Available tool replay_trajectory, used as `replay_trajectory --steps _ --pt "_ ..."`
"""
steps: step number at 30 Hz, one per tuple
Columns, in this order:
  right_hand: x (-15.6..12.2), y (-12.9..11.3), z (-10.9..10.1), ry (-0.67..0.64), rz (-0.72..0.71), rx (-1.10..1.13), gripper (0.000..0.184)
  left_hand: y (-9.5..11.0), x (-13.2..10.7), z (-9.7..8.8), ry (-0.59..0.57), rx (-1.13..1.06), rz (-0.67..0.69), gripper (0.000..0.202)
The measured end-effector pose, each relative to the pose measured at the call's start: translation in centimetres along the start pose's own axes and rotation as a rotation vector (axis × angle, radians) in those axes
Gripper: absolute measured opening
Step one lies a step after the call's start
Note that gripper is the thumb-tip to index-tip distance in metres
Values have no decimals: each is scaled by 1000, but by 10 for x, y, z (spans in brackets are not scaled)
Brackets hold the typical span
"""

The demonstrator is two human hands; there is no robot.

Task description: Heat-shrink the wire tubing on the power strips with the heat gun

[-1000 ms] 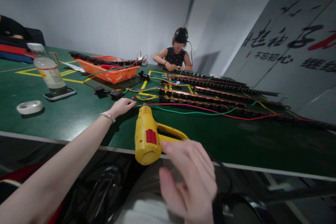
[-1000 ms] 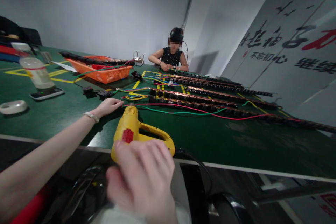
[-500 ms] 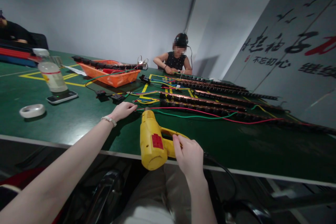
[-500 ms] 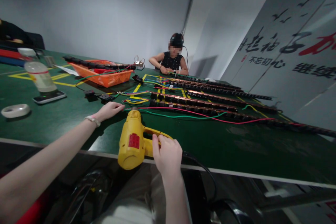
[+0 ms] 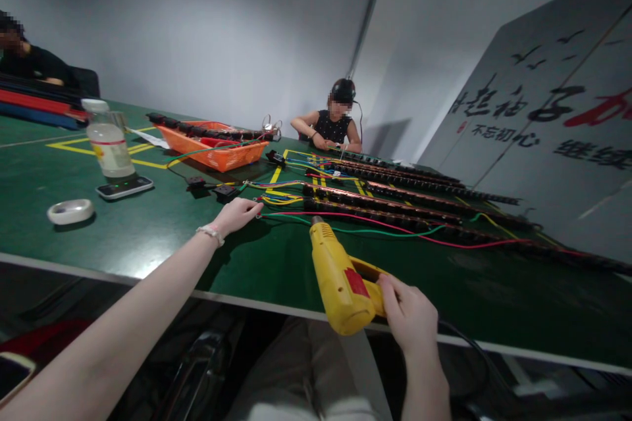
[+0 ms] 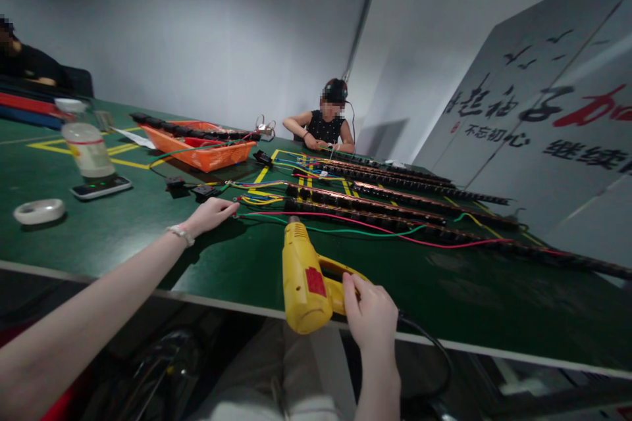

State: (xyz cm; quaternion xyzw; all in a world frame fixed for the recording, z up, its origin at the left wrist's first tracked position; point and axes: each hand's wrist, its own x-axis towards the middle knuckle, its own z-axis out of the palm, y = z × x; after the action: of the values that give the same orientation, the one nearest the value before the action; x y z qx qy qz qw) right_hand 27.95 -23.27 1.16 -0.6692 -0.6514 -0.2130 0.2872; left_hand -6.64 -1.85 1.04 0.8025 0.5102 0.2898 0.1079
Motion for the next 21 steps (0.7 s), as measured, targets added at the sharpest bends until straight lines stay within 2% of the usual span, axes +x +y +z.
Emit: replay_trajectory --steps 4,10,13,18,21 --pt "-6 7 -3 16 -39 -1 46 4 -2 -3 64 19 -29 56" --pt "-10 -6 -3 122 -134 -42 39 10 -4 -7 105 36 -64 59" --pt "-11 -14 -1 146 -145 -26 36 8 -2 -5 81 26 -79 60" --pt "-12 -31 4 124 -164 18 30 2 1 1 -47 43 -74 60" --pt "-13 -45 8 128 -157 58 31 -1 3 3 -70 46 -65 59"
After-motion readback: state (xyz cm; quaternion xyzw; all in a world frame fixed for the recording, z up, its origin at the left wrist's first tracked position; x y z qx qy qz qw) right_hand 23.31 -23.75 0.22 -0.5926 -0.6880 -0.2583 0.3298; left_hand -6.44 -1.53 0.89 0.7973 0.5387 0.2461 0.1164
